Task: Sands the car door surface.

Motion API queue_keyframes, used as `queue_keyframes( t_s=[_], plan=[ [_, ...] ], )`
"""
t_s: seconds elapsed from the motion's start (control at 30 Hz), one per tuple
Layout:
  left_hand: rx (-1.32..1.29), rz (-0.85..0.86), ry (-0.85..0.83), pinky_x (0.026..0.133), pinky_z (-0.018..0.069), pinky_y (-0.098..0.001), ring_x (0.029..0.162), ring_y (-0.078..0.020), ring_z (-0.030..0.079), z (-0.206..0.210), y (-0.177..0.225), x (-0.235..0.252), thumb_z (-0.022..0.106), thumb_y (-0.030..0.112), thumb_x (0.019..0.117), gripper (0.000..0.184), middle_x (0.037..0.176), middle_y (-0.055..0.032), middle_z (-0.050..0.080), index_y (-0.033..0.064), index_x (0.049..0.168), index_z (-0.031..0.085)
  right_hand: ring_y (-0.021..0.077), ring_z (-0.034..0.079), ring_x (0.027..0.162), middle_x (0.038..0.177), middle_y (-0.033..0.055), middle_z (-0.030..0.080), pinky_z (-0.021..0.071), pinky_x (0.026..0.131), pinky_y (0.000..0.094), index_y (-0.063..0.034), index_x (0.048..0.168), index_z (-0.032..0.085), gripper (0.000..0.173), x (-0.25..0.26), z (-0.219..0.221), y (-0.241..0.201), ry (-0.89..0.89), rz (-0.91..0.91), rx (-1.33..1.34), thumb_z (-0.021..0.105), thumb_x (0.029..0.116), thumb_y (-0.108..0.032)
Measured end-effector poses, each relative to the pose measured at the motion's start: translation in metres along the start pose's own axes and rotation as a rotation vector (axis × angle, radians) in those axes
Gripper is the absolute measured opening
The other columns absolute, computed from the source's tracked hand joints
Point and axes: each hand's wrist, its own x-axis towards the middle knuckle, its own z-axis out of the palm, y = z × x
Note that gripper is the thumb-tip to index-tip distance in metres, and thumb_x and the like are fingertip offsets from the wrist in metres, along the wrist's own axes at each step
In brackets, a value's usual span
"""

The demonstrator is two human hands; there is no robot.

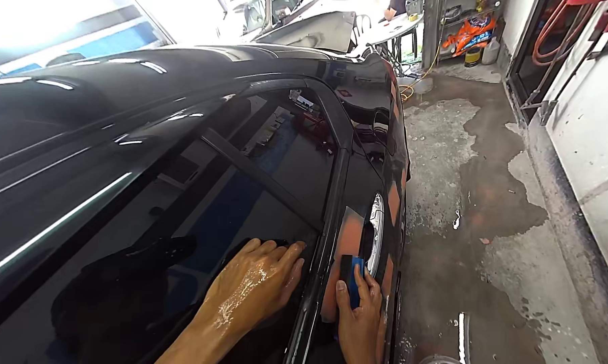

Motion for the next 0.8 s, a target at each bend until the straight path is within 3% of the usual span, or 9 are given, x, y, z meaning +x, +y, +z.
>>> queue_keyframes(
  t_s=[0.07, 0.17, 0.23, 0.33, 0.4, 0.47, 0.53, 0.7, 0.8],
  plan=[
    [-0.010, 0.000, 0.002, 0.057, 0.0450, -0.0362, 0.058, -0.0203, 0.059, -0.001, 0.000, -0.001, 0.043, 0.036, 0.0998, 0.039, 0.064, 0.0009, 0.063, 0.0165, 0.108, 0.075, 0.0421, 0.057, 0.124, 0.140, 0.0282, 0.057, 0.0453, 0.103, 0.0570, -0.0006, 0.133, 0.067, 0.052, -0.030, -0.010, 0.010, -0.037, -0.091, -0.044, 0.065, 0.0932, -0.034],
    [-0.014, -0.011, 0.014, 0.056, 0.0456, -0.0367, 0.057, -0.0214, 0.060, -0.001, 0.001, 0.000, 0.043, 0.035, 0.0997, 0.039, 0.064, -0.0001, 0.063, 0.0155, 0.108, 0.075, 0.0345, 0.054, 0.130, 0.140, 0.0297, 0.056, 0.0421, 0.112, 0.0465, 0.0025, 0.133, 0.065, 0.051, -0.077, -0.021, 0.018, -0.116, -0.109, 0.040, 0.068, 0.0955, -0.032],
    [-0.018, -0.017, 0.009, 0.056, 0.0463, -0.0370, 0.057, -0.0216, 0.060, -0.002, 0.002, 0.001, 0.042, 0.036, 0.1001, 0.040, 0.063, -0.0004, 0.063, 0.0155, 0.109, 0.076, 0.0356, 0.054, 0.128, 0.138, 0.0298, 0.055, 0.0439, 0.108, 0.0491, 0.0026, 0.132, 0.066, 0.051, -0.048, -0.007, 0.007, -0.062, -0.112, 0.086, 0.069, 0.0926, -0.029],
    [-0.024, -0.017, 0.006, 0.056, 0.0465, -0.0362, 0.057, -0.0203, 0.060, -0.003, 0.000, 0.001, 0.044, 0.036, 0.0994, 0.039, 0.063, 0.0006, 0.063, 0.0156, 0.108, 0.076, 0.0351, 0.053, 0.129, 0.142, 0.0219, 0.056, 0.0440, 0.106, 0.0524, -0.0056, 0.134, 0.067, 0.051, 0.026, 0.022, -0.013, 0.030, -0.084, 0.076, 0.066, 0.0926, -0.035],
    [-0.034, -0.021, 0.000, 0.057, 0.0467, -0.0361, 0.058, -0.0200, 0.060, -0.003, 0.002, 0.000, 0.044, 0.036, 0.0991, 0.038, 0.063, 0.0008, 0.063, 0.0157, 0.108, 0.076, 0.0367, 0.054, 0.130, 0.144, 0.0223, 0.056, 0.0422, 0.107, 0.0539, -0.0043, 0.134, 0.067, 0.051, 0.013, 0.017, -0.008, 0.023, -0.090, 0.049, 0.064, 0.0942, -0.035],
    [-0.036, -0.022, 0.012, 0.057, 0.0464, -0.0365, 0.058, -0.0206, 0.060, -0.003, 0.002, 0.002, 0.044, 0.036, 0.0992, 0.039, 0.063, 0.0005, 0.063, 0.0155, 0.109, 0.076, 0.0412, 0.056, 0.126, 0.138, 0.0310, 0.057, 0.0438, 0.106, 0.0551, 0.0048, 0.131, 0.066, 0.051, -0.039, -0.007, 0.008, -0.029, -0.113, 0.036, 0.066, 0.0923, -0.028],
    [-0.031, -0.024, 0.020, 0.057, 0.0466, -0.0362, 0.058, -0.0206, 0.061, -0.002, 0.001, 0.003, 0.044, 0.036, 0.0995, 0.039, 0.063, 0.0004, 0.063, 0.0158, 0.108, 0.076, 0.0357, 0.052, 0.132, 0.141, 0.0323, 0.053, 0.0415, 0.112, 0.0458, 0.0051, 0.134, 0.063, 0.051, -0.078, -0.024, 0.020, -0.106, -0.077, 0.055, 0.068, 0.0954, -0.028],
    [-0.031, -0.022, 0.003, 0.057, 0.0466, -0.0355, 0.058, -0.0200, 0.060, -0.003, 0.002, 0.002, 0.045, 0.035, 0.0987, 0.037, 0.062, 0.0009, 0.062, 0.0156, 0.107, 0.075, 0.0360, 0.056, 0.125, 0.137, 0.0249, 0.058, 0.0457, 0.103, 0.0514, -0.0038, 0.134, 0.067, 0.052, -0.019, -0.004, 0.005, 0.014, -0.060, -0.044, 0.065, 0.0923, -0.034],
    [-0.028, -0.022, 0.005, 0.057, 0.0463, -0.0356, 0.058, -0.0200, 0.060, -0.003, 0.000, 0.003, 0.044, 0.036, 0.0992, 0.038, 0.063, 0.0008, 0.063, 0.0162, 0.108, 0.075, 0.0406, 0.056, 0.123, 0.134, 0.0325, 0.058, 0.0452, 0.105, 0.0523, 0.0041, 0.131, 0.066, 0.050, -0.048, -0.023, 0.024, -0.050, -0.103, -0.060, 0.068, 0.0928, -0.028]
  ],
)
